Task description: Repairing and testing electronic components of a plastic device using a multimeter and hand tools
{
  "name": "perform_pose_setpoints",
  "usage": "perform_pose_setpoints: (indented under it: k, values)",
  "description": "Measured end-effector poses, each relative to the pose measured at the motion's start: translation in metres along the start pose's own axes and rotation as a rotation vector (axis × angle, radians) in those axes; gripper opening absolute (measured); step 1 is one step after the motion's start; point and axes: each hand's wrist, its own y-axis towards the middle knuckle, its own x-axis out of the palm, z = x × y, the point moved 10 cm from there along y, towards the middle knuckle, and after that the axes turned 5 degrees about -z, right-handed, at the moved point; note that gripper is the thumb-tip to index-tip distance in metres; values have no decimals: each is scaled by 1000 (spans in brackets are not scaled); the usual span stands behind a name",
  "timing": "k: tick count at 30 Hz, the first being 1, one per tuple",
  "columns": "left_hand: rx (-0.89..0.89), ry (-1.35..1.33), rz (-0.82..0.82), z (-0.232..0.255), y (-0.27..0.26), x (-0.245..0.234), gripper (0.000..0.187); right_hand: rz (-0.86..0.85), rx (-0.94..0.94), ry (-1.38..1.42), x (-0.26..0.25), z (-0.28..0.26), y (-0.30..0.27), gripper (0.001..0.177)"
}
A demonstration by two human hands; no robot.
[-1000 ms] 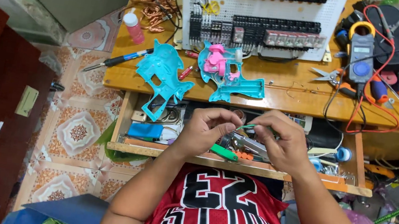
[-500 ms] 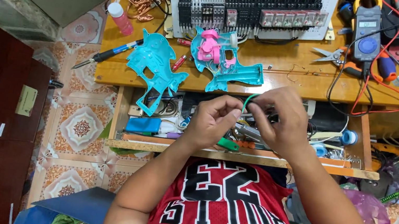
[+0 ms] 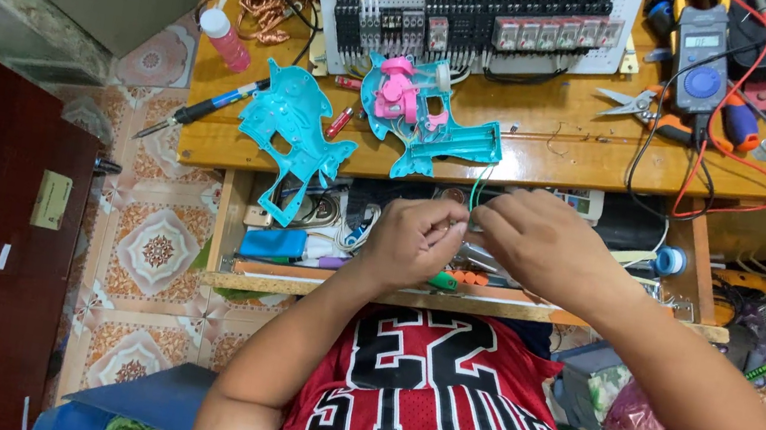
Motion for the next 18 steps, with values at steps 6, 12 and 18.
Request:
perform_pose_setpoints:
  k: [6,12,18]
  values:
    - [33,-4,-99,-8,1,14,6,-137,-123,-47,16,0,-2,15]
    - [7,-131,-60,-37,-8,25,10,-173,-171,-10,29,1,-5,18]
    - [-54,-371,-73,-10,-8,22,14,-193,-49,499,33,22,-6,26]
